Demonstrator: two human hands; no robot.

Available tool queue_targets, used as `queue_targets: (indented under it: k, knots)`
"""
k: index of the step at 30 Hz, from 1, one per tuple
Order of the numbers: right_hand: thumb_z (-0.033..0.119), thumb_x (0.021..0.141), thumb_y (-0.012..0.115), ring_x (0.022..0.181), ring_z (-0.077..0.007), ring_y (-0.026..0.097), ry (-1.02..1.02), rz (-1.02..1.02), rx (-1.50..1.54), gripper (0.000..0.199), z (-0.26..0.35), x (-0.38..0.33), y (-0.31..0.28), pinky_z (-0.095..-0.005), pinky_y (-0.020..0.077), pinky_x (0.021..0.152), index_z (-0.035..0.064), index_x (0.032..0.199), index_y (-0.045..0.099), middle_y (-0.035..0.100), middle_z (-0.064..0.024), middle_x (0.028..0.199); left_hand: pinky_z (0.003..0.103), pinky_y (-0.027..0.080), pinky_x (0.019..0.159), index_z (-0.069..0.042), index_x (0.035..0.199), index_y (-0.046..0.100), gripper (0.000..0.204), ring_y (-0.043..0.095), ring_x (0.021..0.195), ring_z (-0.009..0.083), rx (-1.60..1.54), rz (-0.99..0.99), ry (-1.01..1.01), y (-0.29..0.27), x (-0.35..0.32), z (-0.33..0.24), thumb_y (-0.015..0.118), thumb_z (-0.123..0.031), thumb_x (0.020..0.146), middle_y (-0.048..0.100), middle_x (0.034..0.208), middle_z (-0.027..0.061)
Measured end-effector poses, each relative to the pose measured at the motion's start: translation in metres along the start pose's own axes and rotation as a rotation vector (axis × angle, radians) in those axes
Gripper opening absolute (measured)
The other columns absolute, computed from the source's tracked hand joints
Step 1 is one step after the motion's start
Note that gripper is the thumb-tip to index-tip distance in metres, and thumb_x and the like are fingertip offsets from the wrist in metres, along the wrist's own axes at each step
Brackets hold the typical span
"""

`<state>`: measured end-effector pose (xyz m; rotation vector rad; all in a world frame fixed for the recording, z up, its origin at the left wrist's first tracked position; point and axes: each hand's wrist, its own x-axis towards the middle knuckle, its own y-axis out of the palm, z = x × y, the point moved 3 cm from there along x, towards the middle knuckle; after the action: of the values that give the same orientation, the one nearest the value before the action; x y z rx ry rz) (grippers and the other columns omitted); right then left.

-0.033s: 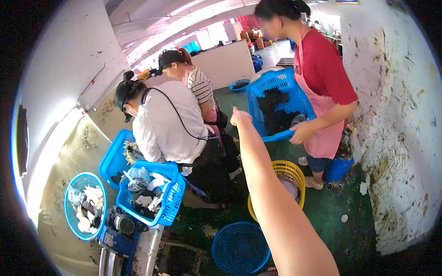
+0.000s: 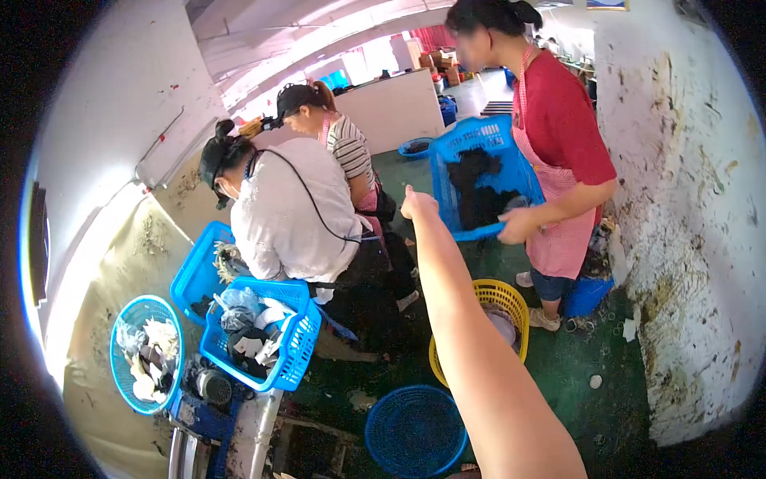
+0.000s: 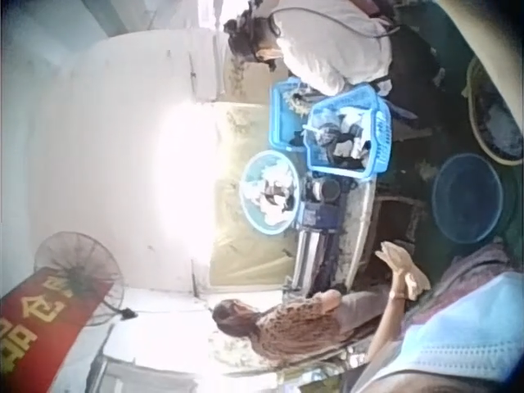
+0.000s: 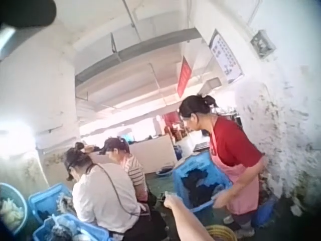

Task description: Feeding small shoe components through a roller machine.

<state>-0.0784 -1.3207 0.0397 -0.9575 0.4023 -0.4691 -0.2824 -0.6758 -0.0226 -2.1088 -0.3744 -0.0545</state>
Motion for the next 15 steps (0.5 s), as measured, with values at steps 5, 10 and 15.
queue_targets:
  k: [5, 10, 15]
  knots:
    - [0.016, 0.08, 0.038, 0.111, -0.0304, 0.045, -0.004, 0.033, 0.001, 0.06, 0.007, 0.02, 0.031, -0.0396, 0.0371, 0.091, 0.0213, 0.135, 0.015, 0.041, -0.0146, 0.126, 0.036, 0.046, 0.074, -0.007, 0.119, 0.042, 0.054, 0.054, 0.093, 0.0251, -0.019, -0.008, -0.041, -0.008, -0.003, 0.014, 0.059, -0.032, 0.074, 0.049, 0.108, 0.0159]
    - [0.017, 0.08, 0.038, 0.11, -0.0303, 0.046, -0.019, -0.019, -0.068, 0.06, 0.027, 0.013, 0.038, -0.0398, 0.0383, 0.09, 0.019, 0.135, 0.015, 0.044, -0.0147, 0.123, 0.036, 0.045, 0.075, -0.007, 0.119, 0.04, 0.055, 0.053, 0.095, 0.025, -0.057, -0.017, -0.05, -0.016, -0.009, 0.026, 0.059, -0.031, 0.074, 0.047, 0.111, 0.016]
    - [0.014, 0.072, 0.046, 0.097, -0.0334, 0.053, -0.223, -0.29, -0.124, 0.037, 0.044, 0.017, 0.069, -0.0418, 0.0433, 0.081, 0.0047, 0.108, 0.045, 0.055, -0.0187, 0.105, 0.036, 0.045, 0.076, -0.007, 0.12, 0.039, 0.056, 0.052, 0.097, 0.0248, -0.116, -0.015, -0.054, -0.026, -0.024, 0.041, 0.059, -0.031, 0.074, 0.046, 0.113, 0.016]
